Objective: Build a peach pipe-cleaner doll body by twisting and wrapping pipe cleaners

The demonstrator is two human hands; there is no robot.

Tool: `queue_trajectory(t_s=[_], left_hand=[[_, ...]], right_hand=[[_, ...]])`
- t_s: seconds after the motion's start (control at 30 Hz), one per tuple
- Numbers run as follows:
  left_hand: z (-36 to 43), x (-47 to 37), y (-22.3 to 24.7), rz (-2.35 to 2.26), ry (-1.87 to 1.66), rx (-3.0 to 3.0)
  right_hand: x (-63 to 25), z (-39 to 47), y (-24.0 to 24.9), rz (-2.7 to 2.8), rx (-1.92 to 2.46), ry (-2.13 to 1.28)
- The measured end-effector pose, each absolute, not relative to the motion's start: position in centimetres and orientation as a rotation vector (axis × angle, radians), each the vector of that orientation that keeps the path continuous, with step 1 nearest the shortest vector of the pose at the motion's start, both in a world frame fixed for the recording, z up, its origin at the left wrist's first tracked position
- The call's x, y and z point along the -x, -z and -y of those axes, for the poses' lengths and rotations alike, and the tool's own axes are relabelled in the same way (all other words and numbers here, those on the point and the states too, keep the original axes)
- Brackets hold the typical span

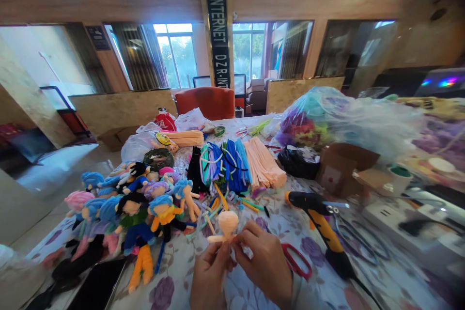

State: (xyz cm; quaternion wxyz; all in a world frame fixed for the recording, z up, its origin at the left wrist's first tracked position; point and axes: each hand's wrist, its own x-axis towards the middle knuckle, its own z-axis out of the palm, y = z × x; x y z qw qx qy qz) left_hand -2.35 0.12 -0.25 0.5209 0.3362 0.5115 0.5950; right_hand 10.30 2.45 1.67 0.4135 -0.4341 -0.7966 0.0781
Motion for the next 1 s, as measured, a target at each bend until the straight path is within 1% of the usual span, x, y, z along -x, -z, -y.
queue_trajectory(t_s=[0.17,0.4,0.53,0.73,1.0], left_hand=[[-0.3,2.3,0.6,-1.289,-1.5,-0.805],[-0.8,2.2,1.0,-1.099,-1.621,-0.758],[-0.8,1.9,0.7,-1.065,-1.611,-0.686],[-0.4,1.6,-0.7,-1.067,-1.571,-0.566],[-0.9,2.0,0.0,-1.053,-1.557,-0.458]], right_hand=[[-10.0,-2.4,-1.5,1.986,1.104,-0.178],[-9.9,-2.5,-1.4,1.999,1.106,-0.231],[-9.9,-2.4,-1.5,1.986,1.116,-0.275],[-9.9,-2.4,-1.3,1.975,1.102,-0.248],[-9.8,-2.6,-1.4,1.974,1.088,-0.24]])
